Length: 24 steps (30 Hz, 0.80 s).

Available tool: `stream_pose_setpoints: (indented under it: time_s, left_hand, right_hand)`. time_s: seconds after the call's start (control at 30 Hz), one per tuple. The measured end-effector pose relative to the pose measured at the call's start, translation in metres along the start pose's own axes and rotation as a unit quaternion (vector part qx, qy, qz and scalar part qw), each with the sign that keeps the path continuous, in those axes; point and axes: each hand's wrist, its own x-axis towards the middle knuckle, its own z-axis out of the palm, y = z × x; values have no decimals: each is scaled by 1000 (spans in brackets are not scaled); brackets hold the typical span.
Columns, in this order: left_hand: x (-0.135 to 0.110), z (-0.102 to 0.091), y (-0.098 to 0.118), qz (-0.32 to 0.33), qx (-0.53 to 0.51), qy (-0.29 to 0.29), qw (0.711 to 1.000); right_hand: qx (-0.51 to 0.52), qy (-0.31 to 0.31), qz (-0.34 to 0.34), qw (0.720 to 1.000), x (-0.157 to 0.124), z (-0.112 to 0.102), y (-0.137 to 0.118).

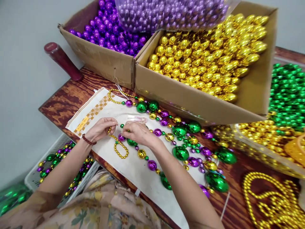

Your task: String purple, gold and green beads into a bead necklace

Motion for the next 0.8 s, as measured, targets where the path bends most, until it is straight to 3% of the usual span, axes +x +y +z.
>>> stream_pose_setpoints:
  time_s: [0.13, 0.33, 0.4, 0.5, 0.57, 0.63, 0.73, 0.8]
  left_hand:
    - [0, 1, 3, 33, 63, -4, 997]
    - [-4, 1, 5, 113, 231, -22, 966]
    - [-5, 0, 5, 170, 315, -25, 933]
    - [-3, -1, 3, 273, 432, -33, 859]
    - [-2, 0, 1, 338, 471, -32, 814]
    - [0, 0, -2, 384, 481, -27, 788]
    - [1, 3, -9, 401, 449, 4, 799]
    - [2, 6, -16, 370, 375, 39, 849]
  right_hand:
    - [59, 92, 66, 992, 3, 1, -2]
    - [252, -61, 133, 956, 18, -8, 0]
    - [271, -93, 153, 946, 23, -14, 2]
    - [287, -157, 179, 928, 29, -17, 9]
    - [296, -192, 180, 918, 32, -16, 12]
    - [305, -206, 174, 914, 34, -13, 13]
    - [315, -165, 187, 916, 33, -9, 12]
    - [298, -84, 191, 931, 28, -5, 11]
